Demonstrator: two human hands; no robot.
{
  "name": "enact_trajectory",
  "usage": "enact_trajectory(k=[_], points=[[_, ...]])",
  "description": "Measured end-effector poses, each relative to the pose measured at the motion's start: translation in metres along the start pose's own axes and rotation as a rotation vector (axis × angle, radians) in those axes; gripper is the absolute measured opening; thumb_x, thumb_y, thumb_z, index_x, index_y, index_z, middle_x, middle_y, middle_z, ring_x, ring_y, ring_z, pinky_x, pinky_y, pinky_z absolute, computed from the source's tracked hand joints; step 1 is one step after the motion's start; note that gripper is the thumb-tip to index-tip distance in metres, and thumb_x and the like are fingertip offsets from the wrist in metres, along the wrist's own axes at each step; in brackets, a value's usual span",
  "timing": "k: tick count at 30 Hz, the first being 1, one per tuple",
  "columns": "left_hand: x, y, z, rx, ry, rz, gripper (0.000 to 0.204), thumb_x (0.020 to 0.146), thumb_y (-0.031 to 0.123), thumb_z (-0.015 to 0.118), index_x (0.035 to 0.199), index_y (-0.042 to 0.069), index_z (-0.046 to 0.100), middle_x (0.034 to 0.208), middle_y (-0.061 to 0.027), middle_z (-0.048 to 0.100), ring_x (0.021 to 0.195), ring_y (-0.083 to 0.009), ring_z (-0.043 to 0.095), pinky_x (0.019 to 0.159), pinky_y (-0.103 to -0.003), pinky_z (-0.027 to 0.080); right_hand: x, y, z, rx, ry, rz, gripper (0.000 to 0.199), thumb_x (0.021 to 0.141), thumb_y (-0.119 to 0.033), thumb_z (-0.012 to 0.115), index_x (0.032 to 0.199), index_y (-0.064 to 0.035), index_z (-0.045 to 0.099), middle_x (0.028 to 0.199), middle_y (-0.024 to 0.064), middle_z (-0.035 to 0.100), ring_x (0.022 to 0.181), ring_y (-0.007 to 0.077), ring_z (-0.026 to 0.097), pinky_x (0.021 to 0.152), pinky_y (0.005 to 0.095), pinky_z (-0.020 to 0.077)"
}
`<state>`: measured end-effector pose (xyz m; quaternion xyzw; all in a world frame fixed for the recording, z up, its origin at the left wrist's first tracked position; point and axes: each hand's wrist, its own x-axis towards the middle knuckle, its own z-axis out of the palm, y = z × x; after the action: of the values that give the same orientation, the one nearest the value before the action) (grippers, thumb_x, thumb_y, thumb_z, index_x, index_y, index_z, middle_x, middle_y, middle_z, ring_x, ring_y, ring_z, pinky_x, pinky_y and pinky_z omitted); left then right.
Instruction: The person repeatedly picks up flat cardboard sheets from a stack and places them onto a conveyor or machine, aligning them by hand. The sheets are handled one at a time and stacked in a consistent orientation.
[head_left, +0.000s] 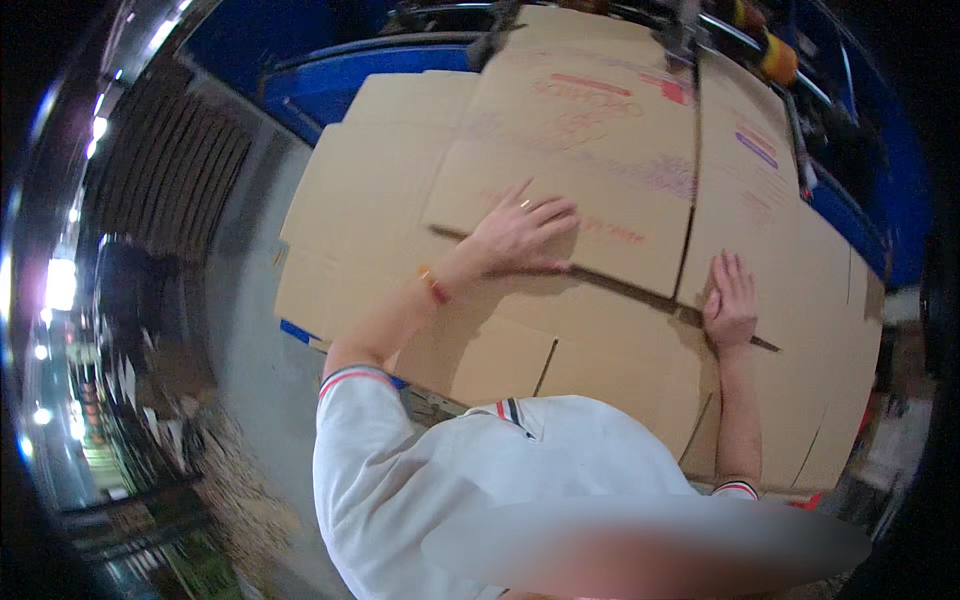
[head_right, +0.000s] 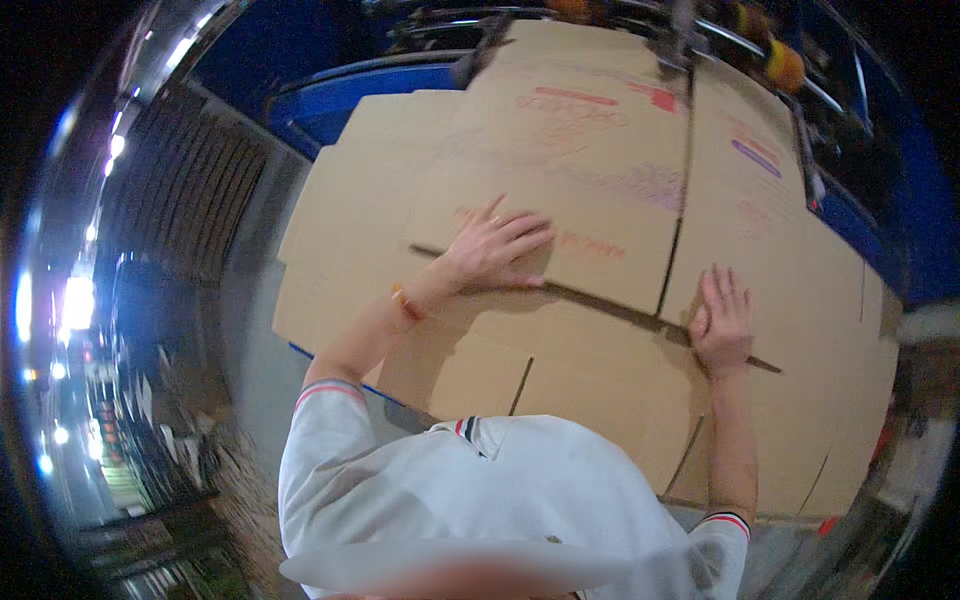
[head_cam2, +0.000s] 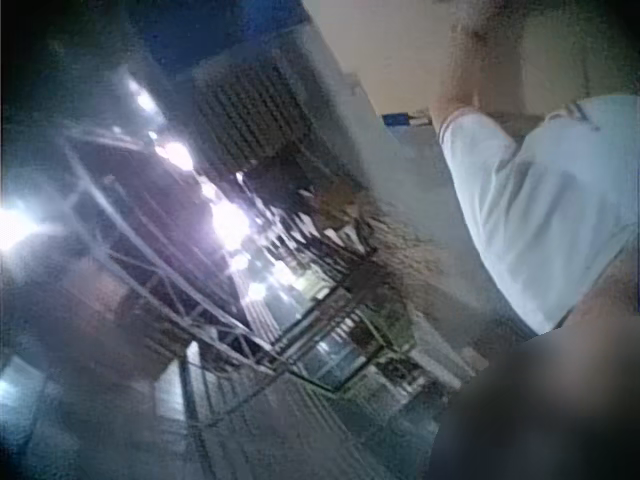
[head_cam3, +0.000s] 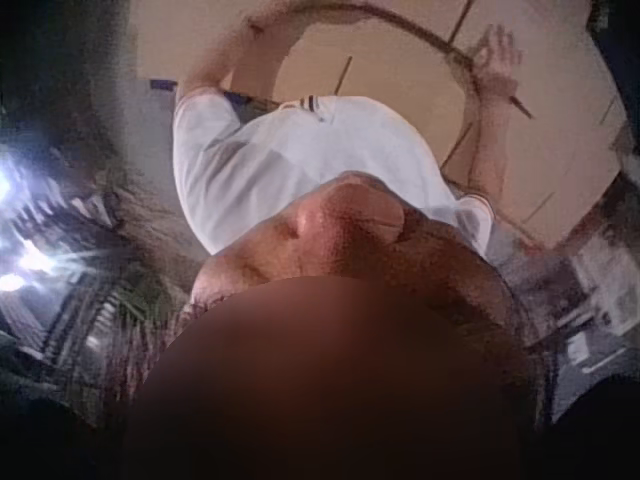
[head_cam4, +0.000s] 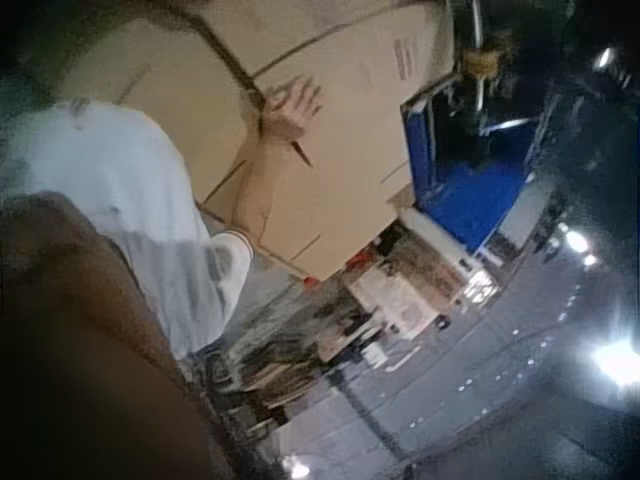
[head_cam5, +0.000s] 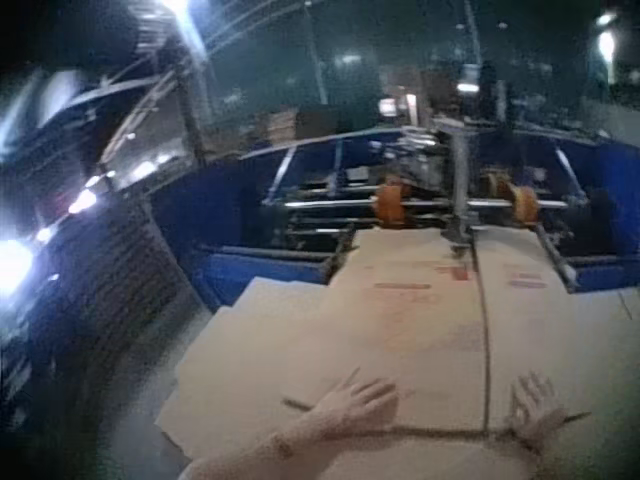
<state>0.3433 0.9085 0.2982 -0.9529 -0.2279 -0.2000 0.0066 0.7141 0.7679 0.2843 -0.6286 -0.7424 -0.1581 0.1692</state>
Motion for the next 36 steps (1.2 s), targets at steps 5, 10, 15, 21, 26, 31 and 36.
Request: enact_trajectory(k=[5, 10, 15, 21, 26, 31, 36], points=[[0.061, -0.066, 0.019, 0.081, 0.089, -0.048, 0.065, 0.078, 0.064, 0.057, 0.118, 0.014, 0.059, 0.127, -0.0069, 0.055, 0.119, -0.0230, 0.051, 0.109, -0.057, 0.023, 0.068, 0.058, 0.048, 0.056, 0.156, -0.055, 0.040, 0.094, -0.023, 0.043, 0.129, -0.0084, 0.052, 0.138, 0.0133, 0.047, 0.129, 0.0328, 0.042, 0.104, 0.0488, 0.0349], [0.073, -0.093, 0.004, 0.233, 0.410, -0.538, 0.061, 0.082, 0.057, 0.058, 0.118, 0.008, 0.058, 0.124, -0.0118, 0.056, 0.112, -0.0289, 0.054, 0.101, -0.049, 0.035, 0.116, 0.071, 0.051, -0.084, 0.298, 0.243, 0.047, 0.096, -0.032, 0.047, 0.133, -0.0030, 0.045, 0.141, 0.0222, 0.039, 0.133, 0.0389, 0.032, 0.111, 0.0463, 0.0238], [-0.099, -0.121, -0.034, -0.109, 0.384, -1.344, 0.054, 0.092, 0.040, 0.051, 0.129, 0.001, 0.047, 0.131, -0.0190, 0.051, 0.120, -0.0284, 0.049, 0.097, -0.042, 0.040, 0.025, -0.008, 0.029, 0.183, -0.111, 0.326, 0.051, 0.092, -0.027, 0.054, 0.135, -0.0014, 0.043, 0.145, 0.0241, 0.032, 0.136, 0.0393, 0.027, 0.111, 0.0475, 0.0227], [-0.190, -0.149, -0.044, 0.564, -0.057, -1.324, 0.051, 0.085, 0.046, 0.055, 0.109, 0.002, 0.062, 0.103, -0.0209, 0.065, 0.098, -0.0358, 0.063, 0.083, -0.046, 0.049, -0.003, -0.070, 0.009, 0.300, -0.156, 0.202, 0.048, 0.087, -0.024, 0.059, 0.128, -0.0020, 0.049, 0.142, 0.0184, 0.038, 0.134, 0.0373, 0.030, 0.110, 0.0478, 0.0238], [-0.148, -0.146, -0.090, 0.403, 0.038, -1.601, 0.064, 0.080, 0.061, 0.057, 0.104, 0.002, 0.066, 0.112, -0.0189, 0.064, 0.104, -0.0338, 0.061, 0.086, -0.046, 0.047, 0.009, -0.077, -0.005, 0.271, -0.112, 0.242, 0.044, 0.087, -0.025, 0.059, 0.125, -0.0039, 0.052, 0.140, 0.0170, 0.040, 0.133, 0.0359, 0.032, 0.110, 0.0477, 0.0254], [-0.135, -0.134, -0.114, 0.789, 0.077, -1.355, 0.057, 0.080, 0.056, 0.061, 0.101, 0.004, 0.067, 0.101, -0.0140, 0.065, 0.092, -0.0305, 0.063, 0.086, -0.048, 0.044, 0.008, -0.079, -0.011, 0.252, -0.083, 0.229, 0.044, 0.086, -0.024, 0.060, 0.124, -0.0043, 0.052, 0.140, 0.0158, 0.039, 0.132, 0.0348, 0.032, 0.109, 0.0471, 0.0281], [-0.123, -0.123, -0.181, 0.455, 0.022, -1.131, 0.041, 0.088, 0.044, 0.059, 0.096, 0.004, 0.065, 0.089, -0.0116, 0.065, 0.086, -0.0234, 0.064, 0.081, -0.042, 0.047, 0.001, -0.081, -0.016, 0.260, -0.116, 0.252, 0.044, 0.086, -0.024, 0.060, 0.125, -0.0051, 0.052, 0.140, 0.0156, 0.039, 0.133, 0.0342, 0.031, 0.108, 0.0455, 0.0296]])
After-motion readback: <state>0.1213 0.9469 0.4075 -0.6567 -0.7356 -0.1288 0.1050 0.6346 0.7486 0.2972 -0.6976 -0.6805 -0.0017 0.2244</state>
